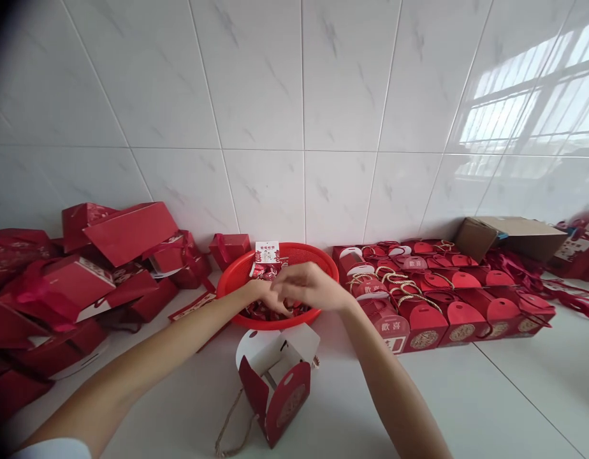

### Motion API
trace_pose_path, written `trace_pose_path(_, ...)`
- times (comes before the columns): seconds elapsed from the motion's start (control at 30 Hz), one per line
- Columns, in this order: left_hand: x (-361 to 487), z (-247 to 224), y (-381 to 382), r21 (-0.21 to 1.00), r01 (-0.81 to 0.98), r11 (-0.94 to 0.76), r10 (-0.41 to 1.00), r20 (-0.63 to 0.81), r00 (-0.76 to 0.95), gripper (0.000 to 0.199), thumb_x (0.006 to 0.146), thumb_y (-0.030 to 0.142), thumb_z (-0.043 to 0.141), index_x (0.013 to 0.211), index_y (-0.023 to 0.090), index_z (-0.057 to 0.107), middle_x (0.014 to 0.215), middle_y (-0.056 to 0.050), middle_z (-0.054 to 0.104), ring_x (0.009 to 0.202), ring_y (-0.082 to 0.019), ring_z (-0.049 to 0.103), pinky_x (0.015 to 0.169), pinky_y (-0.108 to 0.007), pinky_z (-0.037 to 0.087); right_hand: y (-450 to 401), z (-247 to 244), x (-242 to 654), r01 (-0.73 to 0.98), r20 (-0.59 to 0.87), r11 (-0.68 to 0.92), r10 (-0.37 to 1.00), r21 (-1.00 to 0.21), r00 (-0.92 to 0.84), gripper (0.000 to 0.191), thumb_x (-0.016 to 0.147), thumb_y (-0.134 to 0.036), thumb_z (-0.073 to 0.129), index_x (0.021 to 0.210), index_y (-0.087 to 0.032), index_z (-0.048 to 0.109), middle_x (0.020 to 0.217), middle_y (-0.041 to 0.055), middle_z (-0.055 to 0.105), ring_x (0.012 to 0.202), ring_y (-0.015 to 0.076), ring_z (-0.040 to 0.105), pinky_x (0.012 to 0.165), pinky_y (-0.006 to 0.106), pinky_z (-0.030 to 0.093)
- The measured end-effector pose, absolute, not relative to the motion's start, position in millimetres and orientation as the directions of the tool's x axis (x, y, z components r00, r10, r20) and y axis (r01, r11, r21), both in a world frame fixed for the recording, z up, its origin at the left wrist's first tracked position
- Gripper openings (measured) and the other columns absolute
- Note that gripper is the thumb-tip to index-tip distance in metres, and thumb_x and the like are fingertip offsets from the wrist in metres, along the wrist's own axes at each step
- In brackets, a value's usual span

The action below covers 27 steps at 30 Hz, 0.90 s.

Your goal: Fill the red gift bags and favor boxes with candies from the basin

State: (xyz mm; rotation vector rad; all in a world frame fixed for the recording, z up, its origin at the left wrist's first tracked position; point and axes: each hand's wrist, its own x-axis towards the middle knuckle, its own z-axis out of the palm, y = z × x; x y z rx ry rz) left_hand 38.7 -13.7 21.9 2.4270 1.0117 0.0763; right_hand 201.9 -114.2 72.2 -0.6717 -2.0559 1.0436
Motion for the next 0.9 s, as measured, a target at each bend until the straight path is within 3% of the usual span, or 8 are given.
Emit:
trace_pose_path(0.13, 40.8, 23.9, -14.9, 0.358, 0.748, -0.558, 0.642, -0.385, 0.663, 0.033, 0.058, 0.044, 0.080, 0.055, 0.021, 0.057, 0.054, 0.002, 0.061, 0.048, -0.015, 0.053, 0.053, -0.027, 0.042, -67.9, 45.3, 205.3, 0.193, 0.356, 0.416, 0.891, -0.888, -0.283, 0.025, 0.084, -0.042, 0.064, 0.082, -0.017, 0.067, 0.072, 0.0027, 0.069, 0.064, 0.0144, 0.063, 0.064, 0.026, 0.054)
trace_pose_path(0.27, 39.4, 26.1, -18.4, 0.305, 0.783, -0.542, 0.628, -0.473, 0.618, 0.029, 0.060, 0.041, 0.077, 0.056, 0.021, 0.057, 0.056, 0.001, 0.061, 0.050, -0.017, 0.054, 0.050, -0.028, 0.040, -40.5, 16.5, 199.7, 0.272, 0.294, 0.323, 0.945, -0.906, -0.145, 0.016, 0.081, -0.030, 0.061, 0.071, -0.018, 0.063, 0.066, 0.0023, 0.067, 0.059, 0.0139, 0.061, 0.058, 0.025, 0.051)
trace_pose_path(0.43, 38.0, 22.8, -17.4, 0.334, 0.785, -0.521, 0.639, -0.458, 0.618, 0.015, 0.066, 0.034, 0.067, 0.060, 0.022, 0.060, 0.060, 0.000, 0.062, 0.055, -0.018, 0.055, 0.051, -0.029, 0.039, -28.9, -0.3, 200.1, 0.290, 0.259, 0.280, 0.960, -0.915, -0.109, 0.010, 0.078, -0.023, 0.062, 0.070, -0.018, 0.065, 0.067, 0.0026, 0.069, 0.060, 0.0150, 0.065, 0.058, 0.024, 0.051)
trace_pose_path(0.6, 37.7, 20.6, -9.7, 0.395, 0.796, -0.459, 0.723, -0.354, 0.593, 0.023, 0.076, 0.027, 0.051, 0.054, 0.021, 0.051, 0.058, -0.002, 0.058, 0.057, -0.017, 0.050, 0.056, -0.029, 0.038, -25.3, -4.6, 203.1, 0.306, 0.268, 0.267, 0.963, -0.914, -0.039, 0.010, 0.077, -0.023, 0.061, 0.069, -0.018, 0.065, 0.069, 0.0023, 0.069, 0.067, 0.0156, 0.067, 0.062, 0.024, 0.050)
trace_pose_path(0.77, 37.7, 24.6, -2.9, 0.443, 0.804, -0.398, 0.790, -0.280, 0.545, 0.024, 0.077, 0.022, 0.046, 0.054, 0.020, 0.049, 0.059, -0.001, 0.056, 0.060, -0.017, 0.049, 0.059, -0.029, 0.037, -22.5, -5.7, 204.9, 0.291, 0.254, 0.251, 0.967, -0.923, -0.028, 0.013, 0.079, -0.025, 0.059, 0.069, -0.018, 0.064, 0.070, 0.0035, 0.070, 0.065, 0.0162, 0.066, 0.060, 0.025, 0.050)
trace_pose_path(0.9, 36.0, 25.2, 2.4, 0.505, 0.779, -0.372, 0.817, -0.220, 0.532, 0.028, 0.080, 0.020, 0.041, 0.051, 0.021, 0.040, 0.052, 0.001, 0.044, 0.055, -0.016, 0.041, 0.057, -0.030, 0.033, -19.7, -8.8, 206.4, 0.291, 0.243, 0.242, 0.970, -0.926, -0.033, 0.012, 0.079, -0.025, 0.060, 0.071, -0.018, 0.065, 0.073, 0.0044, 0.071, 0.069, 0.0169, 0.067, 0.064, 0.026, 0.050)
